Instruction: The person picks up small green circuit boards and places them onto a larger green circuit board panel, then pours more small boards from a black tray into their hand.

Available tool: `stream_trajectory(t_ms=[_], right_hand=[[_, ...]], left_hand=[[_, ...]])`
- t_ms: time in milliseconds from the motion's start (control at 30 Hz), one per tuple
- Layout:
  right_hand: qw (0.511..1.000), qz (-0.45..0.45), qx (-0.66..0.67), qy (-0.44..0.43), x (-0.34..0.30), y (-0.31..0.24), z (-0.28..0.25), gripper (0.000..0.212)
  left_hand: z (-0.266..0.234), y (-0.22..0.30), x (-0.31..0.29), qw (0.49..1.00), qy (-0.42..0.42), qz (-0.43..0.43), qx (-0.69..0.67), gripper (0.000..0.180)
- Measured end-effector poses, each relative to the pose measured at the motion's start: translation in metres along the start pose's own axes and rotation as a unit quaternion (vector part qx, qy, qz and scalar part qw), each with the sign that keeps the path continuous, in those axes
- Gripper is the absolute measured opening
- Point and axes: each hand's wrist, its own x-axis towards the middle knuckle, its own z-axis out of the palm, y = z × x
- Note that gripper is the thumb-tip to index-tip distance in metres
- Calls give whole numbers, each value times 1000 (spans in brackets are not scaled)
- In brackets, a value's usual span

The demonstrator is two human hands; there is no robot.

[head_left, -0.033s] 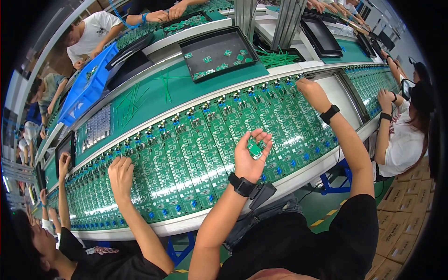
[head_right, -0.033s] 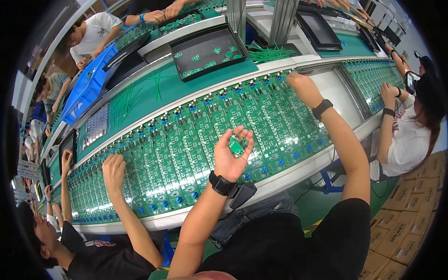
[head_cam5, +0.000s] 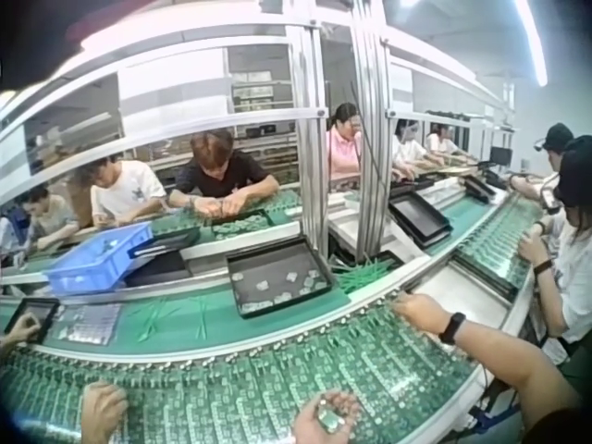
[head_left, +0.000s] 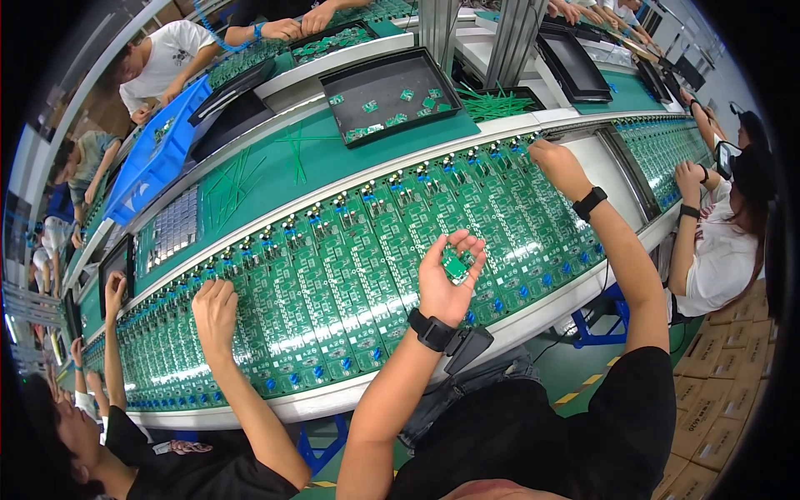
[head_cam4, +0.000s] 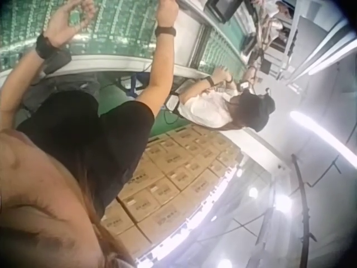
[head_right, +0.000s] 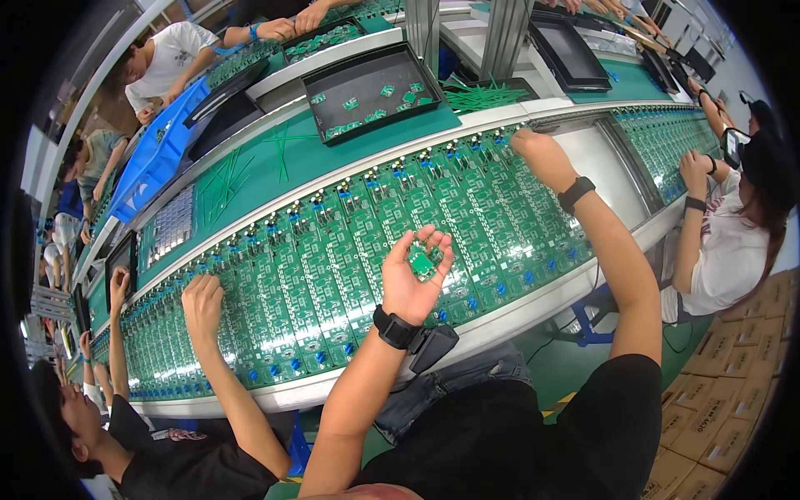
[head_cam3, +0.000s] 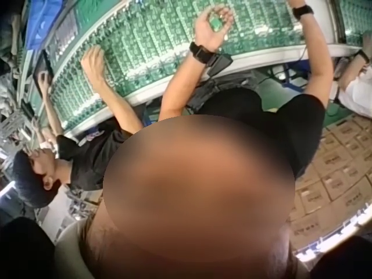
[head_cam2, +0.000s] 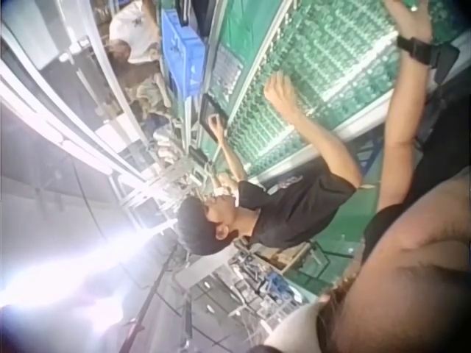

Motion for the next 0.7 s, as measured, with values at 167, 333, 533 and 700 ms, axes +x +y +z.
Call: stream_trajectory(t_ms=[167, 333, 533, 700], right_hand=[[998, -41, -25, -30, 2, -2, -6, 8], [996, -57, -41, -47, 4, -2, -9, 9], [997, -58, -29, -48, 5, -3, -9, 8], [997, -51, -39, -44, 3, 0, -7, 8]], left_hand=[[2, 0, -1, 1000, 1, 4, 1, 25], [2, -1, 0, 1000, 1, 2, -1, 25], [1, -1, 1, 1000, 2, -1, -4, 25], [1, -3, 2, 1000, 1, -3, -1, 25]])
